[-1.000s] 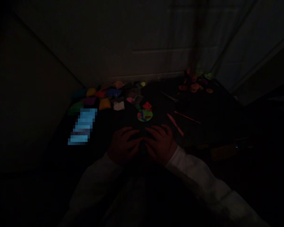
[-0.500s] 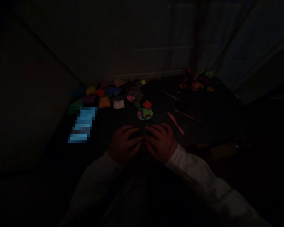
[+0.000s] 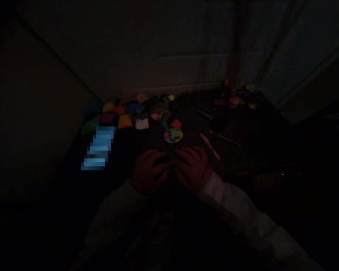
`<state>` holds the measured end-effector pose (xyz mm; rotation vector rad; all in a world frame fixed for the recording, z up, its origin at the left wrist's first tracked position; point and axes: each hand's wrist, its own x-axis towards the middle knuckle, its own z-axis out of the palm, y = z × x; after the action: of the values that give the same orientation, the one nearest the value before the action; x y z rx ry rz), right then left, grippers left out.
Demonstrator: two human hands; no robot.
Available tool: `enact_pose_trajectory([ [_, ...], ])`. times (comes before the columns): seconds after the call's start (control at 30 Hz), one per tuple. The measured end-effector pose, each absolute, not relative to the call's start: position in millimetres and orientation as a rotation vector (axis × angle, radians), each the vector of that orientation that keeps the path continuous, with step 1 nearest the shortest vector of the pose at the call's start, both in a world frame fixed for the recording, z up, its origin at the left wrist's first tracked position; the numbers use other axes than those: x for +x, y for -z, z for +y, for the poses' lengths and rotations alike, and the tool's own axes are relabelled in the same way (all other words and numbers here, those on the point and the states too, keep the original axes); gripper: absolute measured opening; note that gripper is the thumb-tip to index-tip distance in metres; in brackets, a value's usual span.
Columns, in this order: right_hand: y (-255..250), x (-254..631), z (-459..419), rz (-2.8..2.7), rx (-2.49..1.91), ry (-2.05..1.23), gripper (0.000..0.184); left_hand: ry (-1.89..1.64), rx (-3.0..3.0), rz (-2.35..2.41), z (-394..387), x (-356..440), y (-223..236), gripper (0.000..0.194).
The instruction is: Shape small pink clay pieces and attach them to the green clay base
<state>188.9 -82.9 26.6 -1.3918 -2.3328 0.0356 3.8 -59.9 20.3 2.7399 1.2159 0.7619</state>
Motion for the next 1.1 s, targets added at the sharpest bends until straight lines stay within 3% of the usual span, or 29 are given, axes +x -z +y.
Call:
enact_pose_trajectory([
  [1.1, -24.2, 190.9, -84.3, -2.355, -1.357, 0.003, 0.027, -0.725, 2.707, 1.194, -58.5, 5.3, -21.3, 0.03],
])
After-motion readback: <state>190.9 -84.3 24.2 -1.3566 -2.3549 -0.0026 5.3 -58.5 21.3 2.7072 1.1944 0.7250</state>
